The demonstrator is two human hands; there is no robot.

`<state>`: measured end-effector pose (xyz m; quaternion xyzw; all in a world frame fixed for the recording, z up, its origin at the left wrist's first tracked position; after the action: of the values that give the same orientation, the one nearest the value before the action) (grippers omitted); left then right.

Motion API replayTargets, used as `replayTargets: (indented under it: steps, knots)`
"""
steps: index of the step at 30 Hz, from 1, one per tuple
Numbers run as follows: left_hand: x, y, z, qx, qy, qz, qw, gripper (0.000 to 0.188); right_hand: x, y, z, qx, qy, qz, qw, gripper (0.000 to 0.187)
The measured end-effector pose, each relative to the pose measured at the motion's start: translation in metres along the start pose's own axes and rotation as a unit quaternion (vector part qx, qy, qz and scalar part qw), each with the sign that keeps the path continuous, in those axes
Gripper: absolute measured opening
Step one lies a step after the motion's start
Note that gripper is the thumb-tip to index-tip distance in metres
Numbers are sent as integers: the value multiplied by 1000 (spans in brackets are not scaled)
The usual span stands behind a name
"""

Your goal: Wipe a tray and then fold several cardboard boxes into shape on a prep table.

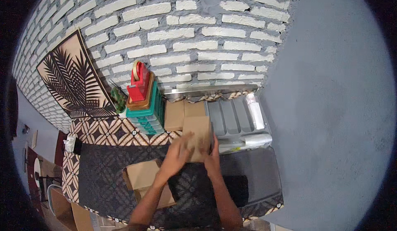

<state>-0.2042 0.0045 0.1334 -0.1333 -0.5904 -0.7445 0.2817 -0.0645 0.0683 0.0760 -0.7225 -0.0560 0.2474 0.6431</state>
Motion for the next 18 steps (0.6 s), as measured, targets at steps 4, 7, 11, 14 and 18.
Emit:
replayTargets:
  steps: [4,7,11,14,18]
  knots:
    - [-29,-109,96,70,57,-91,992,33,24,19,64,-3,29,-104,994,68]
    - [-34,-176,145,77,107,-79,988,34,25,32,95,3,17,-143,990,62]
    - [-36,-253,185,157,42,-320,933,35,11,44,118,68,35,-294,953,58]
    - [-56,-234,209,232,5,-409,883,39,24,48,125,104,105,-477,866,56]
    - [-34,-230,230,334,-22,-359,871,38,-10,22,112,166,95,-586,787,59]
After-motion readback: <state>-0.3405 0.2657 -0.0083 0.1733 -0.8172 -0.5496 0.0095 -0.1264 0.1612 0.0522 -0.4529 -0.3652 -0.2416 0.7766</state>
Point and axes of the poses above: each hand's wrist, its own z-axis towards the middle knuckle, its own x-axis out of the back of the hand, y = z × x, the point moved 3 cm from there along z, towards the middle knuckle, and after that the axes turned 4 degrees about -y, right-handed, at the moved point
